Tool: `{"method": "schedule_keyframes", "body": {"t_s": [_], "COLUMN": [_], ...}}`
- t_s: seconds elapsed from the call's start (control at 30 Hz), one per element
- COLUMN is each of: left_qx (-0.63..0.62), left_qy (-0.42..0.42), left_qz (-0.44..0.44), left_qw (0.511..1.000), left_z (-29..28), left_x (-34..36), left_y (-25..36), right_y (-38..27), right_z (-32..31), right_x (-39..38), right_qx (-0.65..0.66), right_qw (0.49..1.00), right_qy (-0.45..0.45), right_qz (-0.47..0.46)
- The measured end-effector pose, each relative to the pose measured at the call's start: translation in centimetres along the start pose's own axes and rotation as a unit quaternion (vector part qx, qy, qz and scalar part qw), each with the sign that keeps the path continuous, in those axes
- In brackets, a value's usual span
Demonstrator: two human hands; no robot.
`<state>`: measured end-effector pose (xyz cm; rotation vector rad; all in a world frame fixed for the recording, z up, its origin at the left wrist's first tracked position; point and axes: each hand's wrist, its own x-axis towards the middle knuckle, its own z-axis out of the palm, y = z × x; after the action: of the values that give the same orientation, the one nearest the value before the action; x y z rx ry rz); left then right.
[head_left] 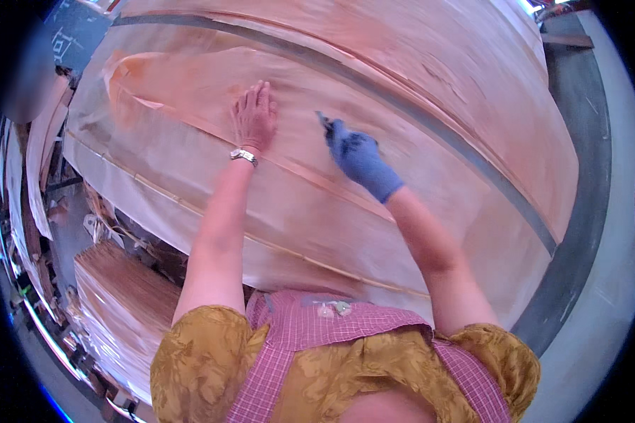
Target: The person tapes together thin veneer sheets using small strips of white tape and a hand-held tool to press the seams, then moves and stacks large sheets of veneer onto nearby piles in a workshop environment.
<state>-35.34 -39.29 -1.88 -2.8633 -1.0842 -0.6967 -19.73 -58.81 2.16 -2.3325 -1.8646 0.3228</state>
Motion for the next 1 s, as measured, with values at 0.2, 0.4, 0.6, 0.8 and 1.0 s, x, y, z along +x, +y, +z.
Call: {"method": "schedule_keyframes", "body": {"t_s": [0.2,0.4,0.6,0.8,1.0], "left_qx": [-0.058,-0.035,0.006,0.034,-0.05], "left_qy": [0.0,-0.023,-0.028,-0.012,-0.114], "left_qz": [-0.092,-0.095,-0.078,-0.059,0.004], "left_qw": [0.994,0.995,0.997,0.998,0.992], "left_z": [0.2,0.4,0.4,0.3,0.4], "left_x": [0.0,0.0,-0.1,0.1,-1.6], "left_y": [-0.8,-0.6,-0.6,-0.9,6.1], "right_y": [-7.9,-8.3,-8.4,-8.5,-7.3], "right_z": [0.4,0.7,1.6,0.2,1.4], "right_x": [10.4,11.2,4.0,-4.9,-6.7], "right_qx": [-0.029,-0.037,-0.014,-0.037,-0.026], "right_qw": [0.99,0.981,0.981,0.961,0.978], "right_qy": [-0.093,-0.149,-0.164,-0.227,-0.146], "right_qz": [0.099,0.116,0.107,0.153,0.147]}}
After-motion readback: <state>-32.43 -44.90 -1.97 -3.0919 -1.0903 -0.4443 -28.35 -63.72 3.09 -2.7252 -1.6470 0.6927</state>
